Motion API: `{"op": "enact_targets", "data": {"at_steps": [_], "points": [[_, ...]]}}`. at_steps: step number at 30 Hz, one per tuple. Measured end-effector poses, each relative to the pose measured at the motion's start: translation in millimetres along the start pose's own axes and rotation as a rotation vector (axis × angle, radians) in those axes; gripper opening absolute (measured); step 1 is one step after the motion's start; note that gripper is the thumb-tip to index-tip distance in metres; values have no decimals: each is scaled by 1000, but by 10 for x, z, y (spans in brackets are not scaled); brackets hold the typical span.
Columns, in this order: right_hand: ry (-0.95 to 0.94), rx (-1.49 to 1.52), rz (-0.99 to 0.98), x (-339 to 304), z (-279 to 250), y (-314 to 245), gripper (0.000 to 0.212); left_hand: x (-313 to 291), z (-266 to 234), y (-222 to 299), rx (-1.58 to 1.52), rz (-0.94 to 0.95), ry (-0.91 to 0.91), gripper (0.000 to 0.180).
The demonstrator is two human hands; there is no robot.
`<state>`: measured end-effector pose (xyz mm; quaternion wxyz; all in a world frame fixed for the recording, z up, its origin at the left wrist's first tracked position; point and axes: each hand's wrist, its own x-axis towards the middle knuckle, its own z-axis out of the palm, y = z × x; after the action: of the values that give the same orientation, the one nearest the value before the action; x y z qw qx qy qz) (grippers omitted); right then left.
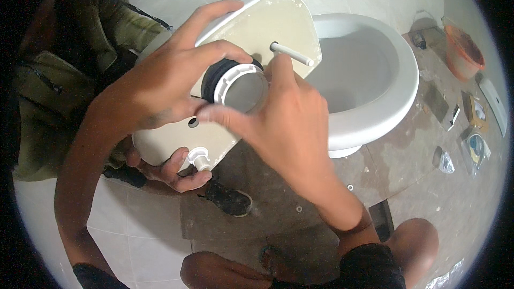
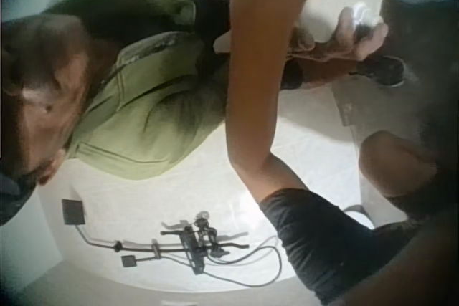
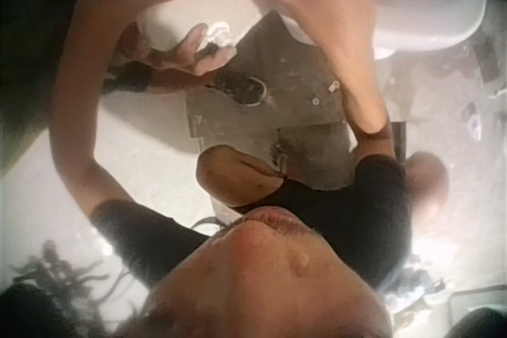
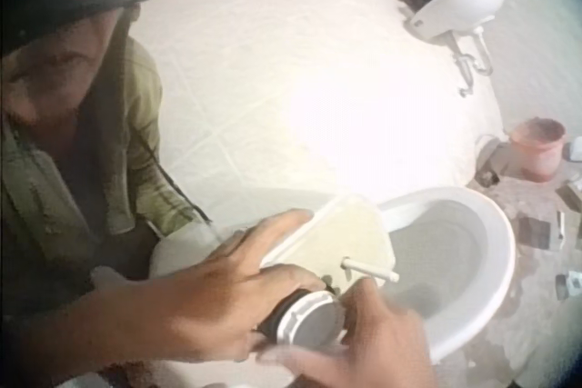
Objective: The person installs a rubber gasket and a plastic nut onto the bottom outlet of a toilet cistern. They then position the cistern over the toilet bowl to align the connection.
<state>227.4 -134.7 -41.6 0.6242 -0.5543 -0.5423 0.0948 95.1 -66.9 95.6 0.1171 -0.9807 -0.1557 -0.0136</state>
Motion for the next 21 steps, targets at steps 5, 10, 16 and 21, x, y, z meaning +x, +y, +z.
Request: {"op": "enact_targets", "data": {"at_steps": [5, 10, 16, 21], "points": [[-95, -101, -8, -44, -71, 5, 59, -21, -6, 30, 3, -12, 1, 71], [-166, -211, 129, 60, -40, -9, 61, -21, 10, -26, -5, 76, 30, 62], [-262, -117, 287, 68, -153, -4, 63, -32, -19, -5, 37, 12, 14, 63], [30, -23, -193, -49, -62, 78, 80, -39, 7, -41, 37, 9, 15, 63]]}}
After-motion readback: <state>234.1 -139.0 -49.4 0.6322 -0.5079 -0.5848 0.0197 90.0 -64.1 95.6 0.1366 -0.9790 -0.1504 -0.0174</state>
